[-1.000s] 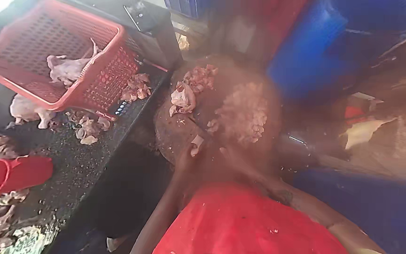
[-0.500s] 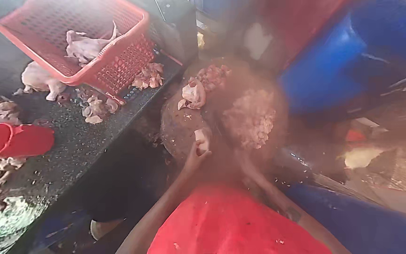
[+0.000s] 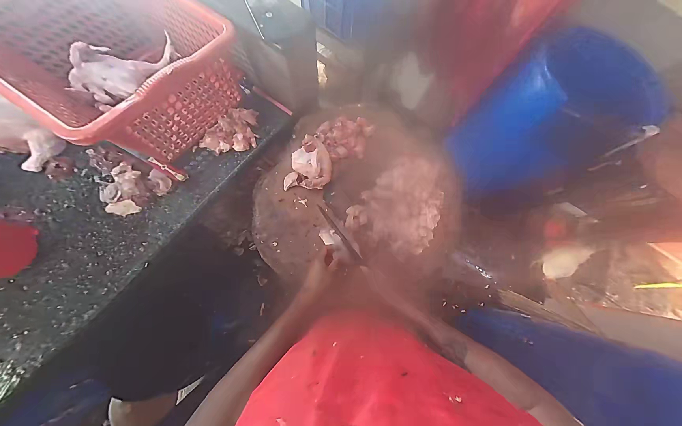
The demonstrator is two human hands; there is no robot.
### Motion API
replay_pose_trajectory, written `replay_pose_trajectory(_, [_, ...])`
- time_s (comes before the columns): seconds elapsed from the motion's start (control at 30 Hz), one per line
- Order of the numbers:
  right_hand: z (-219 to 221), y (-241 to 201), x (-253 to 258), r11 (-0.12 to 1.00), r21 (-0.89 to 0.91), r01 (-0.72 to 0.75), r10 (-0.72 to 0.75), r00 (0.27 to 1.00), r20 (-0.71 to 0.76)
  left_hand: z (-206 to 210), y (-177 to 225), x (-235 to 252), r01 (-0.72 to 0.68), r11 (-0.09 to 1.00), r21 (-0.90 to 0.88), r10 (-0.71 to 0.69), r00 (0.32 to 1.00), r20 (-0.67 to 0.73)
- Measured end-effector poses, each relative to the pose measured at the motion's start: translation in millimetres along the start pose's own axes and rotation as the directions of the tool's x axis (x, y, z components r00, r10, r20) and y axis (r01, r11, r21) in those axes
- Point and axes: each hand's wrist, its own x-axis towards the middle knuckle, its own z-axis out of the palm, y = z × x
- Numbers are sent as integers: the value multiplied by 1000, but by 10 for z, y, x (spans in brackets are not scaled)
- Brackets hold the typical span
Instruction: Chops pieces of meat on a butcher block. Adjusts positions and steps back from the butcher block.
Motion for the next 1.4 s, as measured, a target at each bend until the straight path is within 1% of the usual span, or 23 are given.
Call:
replay_pose_trajectory(0.03, [33, 65, 48, 988, -15, -153, 154, 982, 108, -51, 22, -25, 6, 997, 77, -6, 1000, -1])
replay_pose_trajectory(0.1, [23, 114, 138, 964, -56, -259, 265, 943, 200, -128, 60, -80, -55, 956, 287, 66, 997, -30])
replay_pose_trajectory(0.17, [-74, 43, 256, 961, -102, -258, 275, 934, 227, -180, 104, 16, -231, 834, 500, 258, 966, 17])
replay_pose_trajectory(0.23, [-148, -83, 390, 965, -160, -206, 240, 942, 236, -229, 67, 223, -325, 673, 665, 343, 933, 109])
replay_pose_trajectory(0.3, [-199, -154, 543, 957, -223, -187, 235, 947, 217, -276, 76, 402, -344, 573, 744, 352, 923, 156])
replay_pose_trajectory(0.4, [-203, -172, 785, 968, -67, -242, 251, 940, 230, -272, 262, 442, -377, 504, 777, 246, 925, 289])
replay_pose_trajectory(0.47, [-167, -179, 876, 963, 25, -268, 256, 941, 222, -188, 350, 292, -302, 570, 765, 85, 947, 310])
replay_pose_trajectory(0.53, [-182, -210, 845, 967, 37, -251, 239, 949, 204, -109, 293, 145, -123, 722, 681, -84, 961, 263])
replay_pose_trajectory(0.6, [-273, -352, 698, 981, 27, -191, 184, 969, 167, -152, 148, 43, 50, 857, 513, -174, 965, 197])
replay_pose_trajectory(0.67, [-322, -428, 445, 995, 7, -100, 99, 990, 102, -273, -52, -176, 167, 955, 247, -209, 966, 155])
replay_pose_trajectory(0.73, [-366, -391, 272, 995, -91, 31, -33, 999, -25, -451, -270, -355, 267, 964, 9, -266, 955, 128])
replay_pose_trajectory(0.77, [-367, -331, 220, 991, -126, 51, -61, 995, -73, -549, -339, -428, 295, 955, -38, -289, 949, 124])
replay_pose_trajectory(0.83, [-357, -172, 187, 986, -154, -57, 53, 998, -33, -736, -397, -560, 320, 945, -62, -312, 943, 117])
replay_pose_trajectory(0.9, [-370, -1, 259, 955, -204, -216, 245, 961, 130, -881, -446, -636, 335, 942, -29, -328, 935, 135])
replay_pose_trajectory(0.97, [-477, -93, 311, 945, -233, -231, 275, 945, 178, -1004, -504, -580, 325, 945, 35, -327, 932, 160])
replay_pose_trajectory(1.03, [-526, -407, 195, 978, -155, -141, 162, 978, 130, -1036, -534, -592, 329, 942, 66, -336, 921, 197])
replay_pose_trajectory(1.1, [-499, -770, 100, 997, -69, 26, -26, 1000, 5, -993, -502, -568, 318, 947, 54, -321, 917, 236])
replay_pose_trajectory(1.17, [-355, -947, 83, 981, -12, 193, -193, 975, -112, -936, -477, -560, 307, 951, 39, -306, 915, 261])
replay_pose_trajectory(1.2, [-279, -941, 102, 976, -46, 214, -218, 967, -132, -917, -462, -558, 305, 951, 46, -305, 915, 265])
replay_pose_trajectory(1.27, [-178, -724, 204, 969, -227, 94, -99, 995, -11, -906, -451, -549, 308, 947, 92, -321, 912, 256])
replay_pose_trajectory(1.3, [-153, -567, 295, 960, -278, -25, 66, 988, 138, -913, -462, -549, 311, 943, 116, -331, 910, 249])
replay_pose_trajectory(1.33, [-146, -422, 380, 945, -302, -123, 210, 938, 276, -921, -496, -558, 319, 939, 131, -342, 909, 238])
replay_pose_trajectory(1.4, [-214, -407, 449, 929, -335, -158, 268, 910, 316, -982, -545, -556, 316, 940, 126, -337, 917, 215])
